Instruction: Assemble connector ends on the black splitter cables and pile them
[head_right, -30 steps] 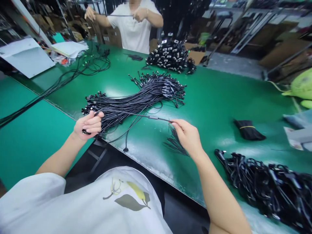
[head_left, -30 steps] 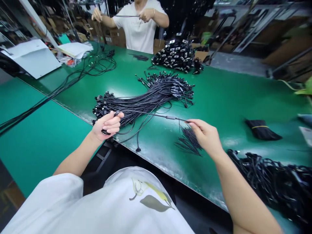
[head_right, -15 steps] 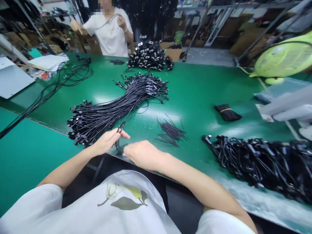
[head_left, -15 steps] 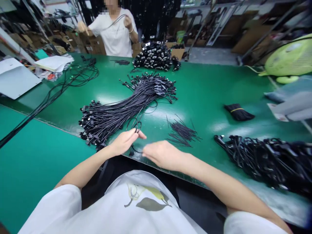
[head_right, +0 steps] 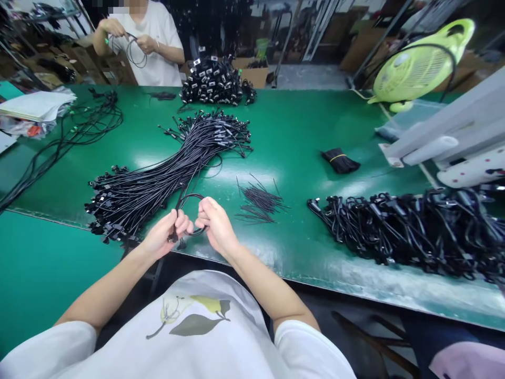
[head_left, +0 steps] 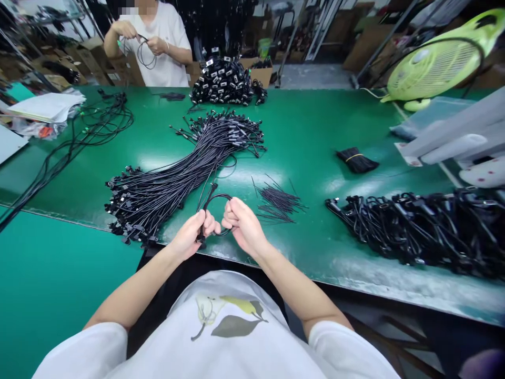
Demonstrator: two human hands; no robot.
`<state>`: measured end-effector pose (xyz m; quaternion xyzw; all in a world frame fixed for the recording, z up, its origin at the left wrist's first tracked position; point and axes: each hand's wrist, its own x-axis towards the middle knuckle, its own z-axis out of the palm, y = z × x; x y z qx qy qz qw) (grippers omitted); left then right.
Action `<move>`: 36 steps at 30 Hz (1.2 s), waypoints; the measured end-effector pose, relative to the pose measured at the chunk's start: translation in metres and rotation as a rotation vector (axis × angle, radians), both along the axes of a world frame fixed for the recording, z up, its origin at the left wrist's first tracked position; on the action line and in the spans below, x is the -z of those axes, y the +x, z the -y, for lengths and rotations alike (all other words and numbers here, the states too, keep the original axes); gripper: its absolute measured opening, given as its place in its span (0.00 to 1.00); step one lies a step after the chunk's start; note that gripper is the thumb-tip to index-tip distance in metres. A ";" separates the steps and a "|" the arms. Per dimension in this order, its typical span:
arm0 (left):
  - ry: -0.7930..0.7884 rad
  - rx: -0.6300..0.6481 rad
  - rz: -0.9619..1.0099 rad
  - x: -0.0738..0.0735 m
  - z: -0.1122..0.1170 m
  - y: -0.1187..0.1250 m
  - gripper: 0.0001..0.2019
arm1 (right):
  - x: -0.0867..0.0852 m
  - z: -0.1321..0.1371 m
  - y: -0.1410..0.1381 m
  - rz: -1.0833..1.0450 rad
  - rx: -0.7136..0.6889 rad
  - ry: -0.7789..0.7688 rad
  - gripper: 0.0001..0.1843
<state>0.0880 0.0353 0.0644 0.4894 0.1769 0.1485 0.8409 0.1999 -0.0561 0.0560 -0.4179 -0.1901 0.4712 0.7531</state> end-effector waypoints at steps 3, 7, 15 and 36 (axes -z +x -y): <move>0.072 -0.094 -0.012 0.009 0.006 0.000 0.23 | -0.005 0.000 -0.006 -0.002 0.052 0.048 0.20; 0.340 -0.028 -0.142 0.027 0.010 -0.002 0.24 | 0.001 -0.006 -0.015 0.018 0.111 0.079 0.22; 0.711 0.207 -0.193 0.050 0.020 -0.010 0.16 | 0.017 -0.009 -0.023 -0.031 0.173 -0.018 0.18; 0.425 0.453 -0.406 0.053 0.023 0.014 0.27 | 0.020 0.077 0.031 2.288 -0.149 -0.187 0.16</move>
